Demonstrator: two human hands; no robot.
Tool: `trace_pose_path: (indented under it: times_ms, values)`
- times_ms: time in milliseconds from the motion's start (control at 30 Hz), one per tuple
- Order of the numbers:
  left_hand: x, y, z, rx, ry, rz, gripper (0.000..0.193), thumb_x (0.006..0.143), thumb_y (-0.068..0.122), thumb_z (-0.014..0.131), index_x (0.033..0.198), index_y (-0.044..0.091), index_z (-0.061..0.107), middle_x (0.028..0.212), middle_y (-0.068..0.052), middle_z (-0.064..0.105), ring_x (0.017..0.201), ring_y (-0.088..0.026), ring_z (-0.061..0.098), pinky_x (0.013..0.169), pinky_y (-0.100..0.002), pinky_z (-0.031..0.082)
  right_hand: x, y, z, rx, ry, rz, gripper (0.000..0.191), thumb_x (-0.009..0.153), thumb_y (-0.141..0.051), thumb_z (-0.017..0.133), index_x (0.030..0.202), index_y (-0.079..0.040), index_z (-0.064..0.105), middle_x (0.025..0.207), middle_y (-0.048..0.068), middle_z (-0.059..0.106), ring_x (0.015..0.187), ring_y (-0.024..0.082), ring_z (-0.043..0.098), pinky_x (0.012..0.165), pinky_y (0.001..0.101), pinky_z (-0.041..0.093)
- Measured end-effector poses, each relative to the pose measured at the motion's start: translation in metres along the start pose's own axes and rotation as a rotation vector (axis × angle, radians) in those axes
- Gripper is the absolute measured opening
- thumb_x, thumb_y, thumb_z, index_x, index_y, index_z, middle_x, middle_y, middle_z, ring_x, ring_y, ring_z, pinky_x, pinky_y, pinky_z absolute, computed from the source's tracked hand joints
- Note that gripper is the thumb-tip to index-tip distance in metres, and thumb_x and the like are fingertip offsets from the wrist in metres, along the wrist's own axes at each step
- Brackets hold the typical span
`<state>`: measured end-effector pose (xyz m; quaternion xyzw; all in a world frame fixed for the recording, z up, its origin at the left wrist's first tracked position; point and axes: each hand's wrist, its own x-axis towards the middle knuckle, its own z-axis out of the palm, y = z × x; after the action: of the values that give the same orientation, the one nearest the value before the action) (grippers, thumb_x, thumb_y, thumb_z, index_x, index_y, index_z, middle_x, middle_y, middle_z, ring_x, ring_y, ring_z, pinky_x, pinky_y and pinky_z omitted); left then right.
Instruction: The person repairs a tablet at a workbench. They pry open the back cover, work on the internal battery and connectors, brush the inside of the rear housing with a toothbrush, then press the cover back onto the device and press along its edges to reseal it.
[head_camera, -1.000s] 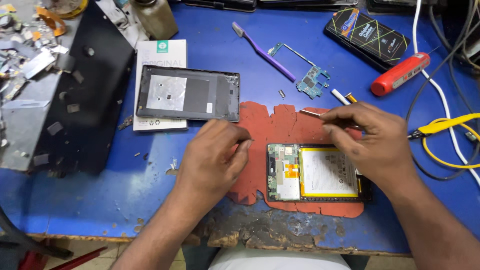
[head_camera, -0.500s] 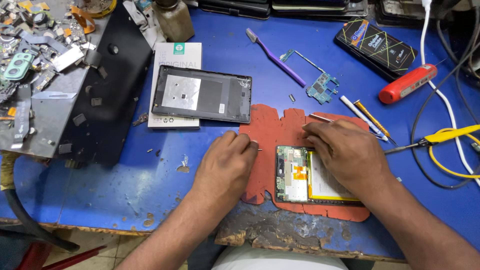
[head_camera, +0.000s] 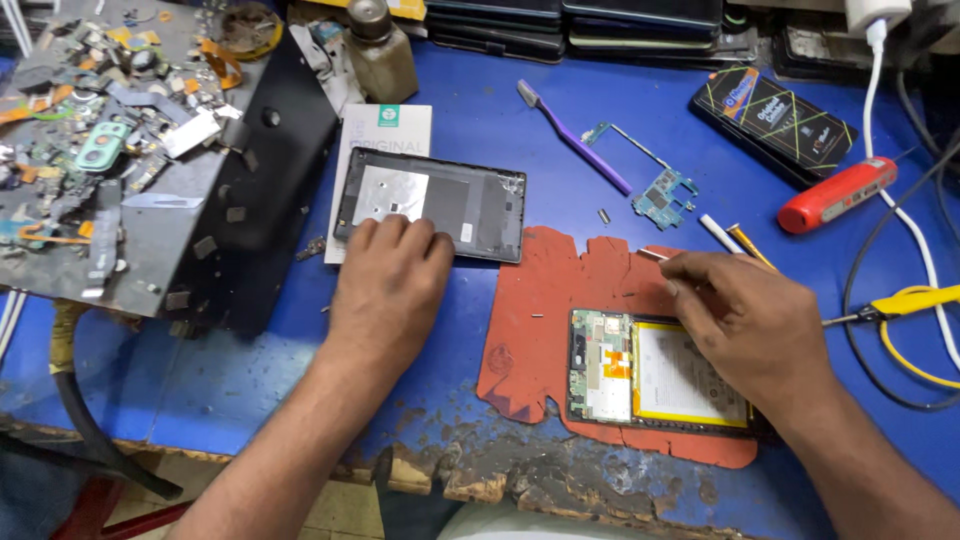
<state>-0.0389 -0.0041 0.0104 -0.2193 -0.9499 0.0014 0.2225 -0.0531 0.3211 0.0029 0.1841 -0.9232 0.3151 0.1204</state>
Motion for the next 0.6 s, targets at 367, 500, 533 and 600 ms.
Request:
trace_pose_path:
  times_ms: [367,500,533,600]
  values:
    - [0.004,0.014,-0.023,-0.014,0.264,0.281,0.022,0.085,0.009,0.067,0.102,-0.004,0.071,0.103,-0.017,0.069,0.098,-0.029,0.067,0.092,-0.043,0.055,0.003,-0.007,0.0,0.406,0.025,0.192,0.033,0.094,-0.012,0.07,0.125,-0.002,0.067,0.112,0.008,0.075,0.097,0.014,0.074,0.084,0.029,0.06]
    - [0.002,0.049,-0.03,-0.159,0.369,0.442,0.022,0.092,0.014,0.071,0.104,-0.005,0.071,0.1,-0.015,0.068,0.098,-0.029,0.068,0.092,-0.045,0.054,0.004,0.006,-0.002,1.187,-0.142,0.34,0.059,0.101,-0.012,0.063,0.155,0.003,0.047,0.13,0.017,0.066,0.109,0.017,0.068,0.09,0.0302,0.059]
    - [0.003,0.059,-0.029,-0.166,0.375,0.479,0.02,0.098,0.012,0.072,0.108,-0.005,0.071,0.103,-0.014,0.068,0.1,-0.027,0.067,0.094,-0.045,0.054,0.003,0.01,-0.003,1.321,-0.184,0.373,0.063,0.104,-0.011,0.064,0.162,0.005,0.045,0.129,0.021,0.066,0.105,0.019,0.067,0.087,0.0312,0.058]
    - [0.002,0.073,-0.03,-0.2,0.364,0.517,0.018,0.103,0.011,0.072,0.112,-0.004,0.072,0.106,-0.012,0.068,0.105,-0.026,0.067,0.099,-0.046,0.053,0.0,0.016,-0.004,1.24,-0.242,0.441,0.058,0.096,-0.008,0.064,0.151,0.005,0.05,0.128,0.018,0.068,0.107,0.017,0.068,0.09,0.0302,0.057]
